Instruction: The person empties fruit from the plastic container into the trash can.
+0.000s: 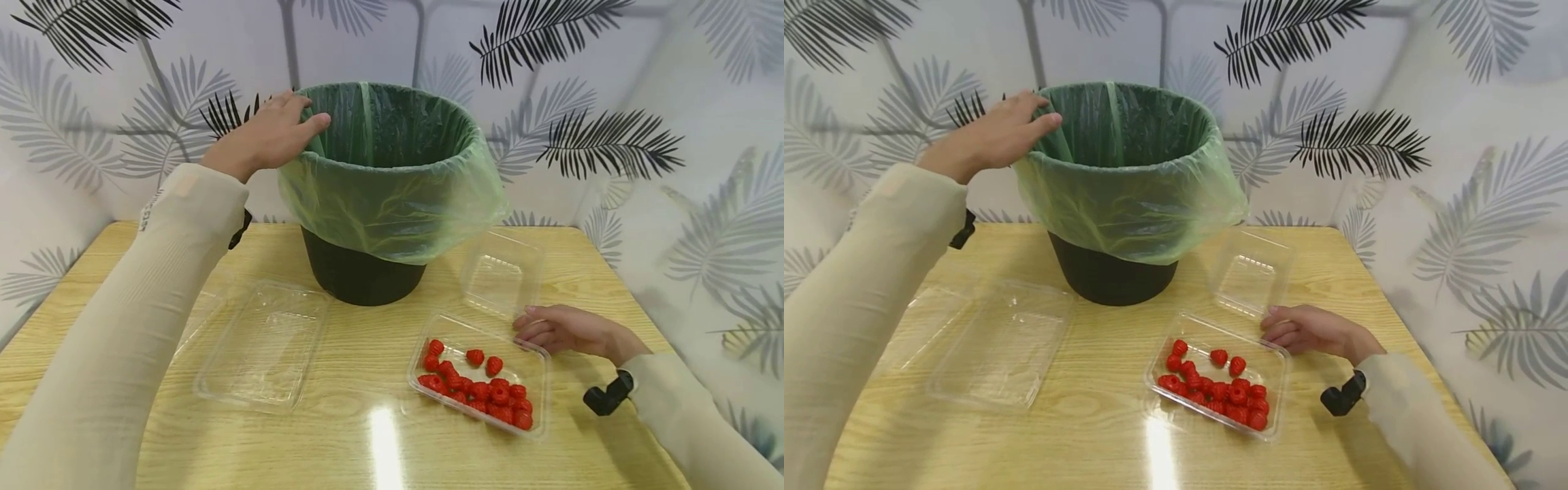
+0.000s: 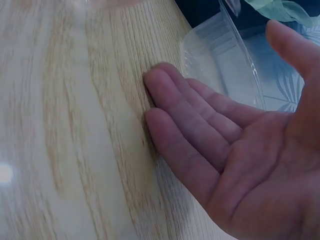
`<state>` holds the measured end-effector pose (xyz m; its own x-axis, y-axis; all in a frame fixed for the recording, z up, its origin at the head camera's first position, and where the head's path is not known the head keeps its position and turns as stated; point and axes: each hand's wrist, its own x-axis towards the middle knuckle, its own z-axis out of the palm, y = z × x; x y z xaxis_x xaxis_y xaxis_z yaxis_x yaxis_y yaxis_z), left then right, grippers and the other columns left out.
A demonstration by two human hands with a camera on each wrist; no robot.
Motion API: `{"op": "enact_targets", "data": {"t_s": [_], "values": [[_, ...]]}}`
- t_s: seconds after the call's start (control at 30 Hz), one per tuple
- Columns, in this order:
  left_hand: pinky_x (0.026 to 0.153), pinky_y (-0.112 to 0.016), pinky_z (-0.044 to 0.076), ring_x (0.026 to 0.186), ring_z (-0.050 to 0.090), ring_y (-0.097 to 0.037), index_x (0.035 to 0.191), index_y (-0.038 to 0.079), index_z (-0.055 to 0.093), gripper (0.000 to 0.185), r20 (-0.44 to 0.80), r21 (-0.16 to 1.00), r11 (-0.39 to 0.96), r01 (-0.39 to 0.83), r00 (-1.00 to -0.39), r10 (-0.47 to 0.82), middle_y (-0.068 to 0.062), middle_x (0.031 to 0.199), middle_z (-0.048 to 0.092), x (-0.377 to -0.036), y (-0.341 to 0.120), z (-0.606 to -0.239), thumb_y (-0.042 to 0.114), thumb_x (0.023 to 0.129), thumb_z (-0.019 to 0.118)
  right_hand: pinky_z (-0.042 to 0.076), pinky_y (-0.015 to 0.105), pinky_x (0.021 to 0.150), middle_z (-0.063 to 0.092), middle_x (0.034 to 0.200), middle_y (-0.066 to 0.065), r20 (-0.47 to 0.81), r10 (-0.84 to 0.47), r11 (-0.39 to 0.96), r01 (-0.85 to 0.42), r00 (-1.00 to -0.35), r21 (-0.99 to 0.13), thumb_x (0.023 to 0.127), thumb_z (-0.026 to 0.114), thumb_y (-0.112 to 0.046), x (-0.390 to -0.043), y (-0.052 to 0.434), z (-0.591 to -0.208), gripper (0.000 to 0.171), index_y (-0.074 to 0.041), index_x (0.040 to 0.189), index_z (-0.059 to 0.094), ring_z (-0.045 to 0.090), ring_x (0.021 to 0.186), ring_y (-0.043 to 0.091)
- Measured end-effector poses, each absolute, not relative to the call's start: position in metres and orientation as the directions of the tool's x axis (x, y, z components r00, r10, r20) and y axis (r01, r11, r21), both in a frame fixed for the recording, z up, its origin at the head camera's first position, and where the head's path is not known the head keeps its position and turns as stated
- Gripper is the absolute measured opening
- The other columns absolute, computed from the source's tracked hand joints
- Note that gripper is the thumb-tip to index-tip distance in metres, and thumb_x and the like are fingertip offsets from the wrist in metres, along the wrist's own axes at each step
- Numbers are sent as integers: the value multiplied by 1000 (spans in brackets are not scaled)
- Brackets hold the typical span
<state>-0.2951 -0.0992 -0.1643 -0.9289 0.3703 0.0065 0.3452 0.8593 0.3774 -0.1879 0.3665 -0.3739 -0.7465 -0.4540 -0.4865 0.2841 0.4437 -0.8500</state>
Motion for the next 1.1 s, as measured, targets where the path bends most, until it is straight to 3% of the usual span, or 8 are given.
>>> {"op": "enact_targets", "data": {"t_s": [0.2,0.53,0.77,0.93,1.1], "values": [[118,-54,-2,146,-14,-33,154,6,-2,71,6,372,862,344,-930,368,-17,158,-16,-295,-99,-165,50,101,15,53,31,84,67,116,11,-510,-527,431,304,-680,-850,104,35,-34,-186,353,-372,52,8,129,50,65,103,18],[119,-52,-3,146,-14,-33,153,3,1,69,21,351,861,367,-923,384,-18,158,-14,-297,-99,-165,48,102,15,55,32,80,68,113,9,-530,-586,466,280,-613,-839,101,44,-26,-190,338,-380,48,11,133,45,66,102,19],[118,-53,-3,146,-14,-33,153,3,3,69,10,356,858,369,-920,391,-18,158,-13,-297,-98,-166,47,102,16,56,27,71,68,110,10,-519,-645,468,246,-561,-849,98,51,-17,-190,335,-383,47,15,132,42,67,92,18],[118,-54,-3,146,-13,-35,153,3,6,68,22,352,856,378,-918,396,-19,158,-12,-297,-98,-165,46,102,16,55,24,66,69,106,11,-522,-635,498,215,-569,-840,97,54,-17,-192,328,-380,46,14,130,45,68,86,16],[119,-52,-3,146,-13,-33,153,3,7,68,19,354,858,373,-920,392,-18,159,-11,-297,-99,-165,46,102,16,54,24,80,68,113,4,-480,-647,456,203,-593,-866,93,59,-11,-191,318,-383,49,16,130,43,66,97,12]]}}
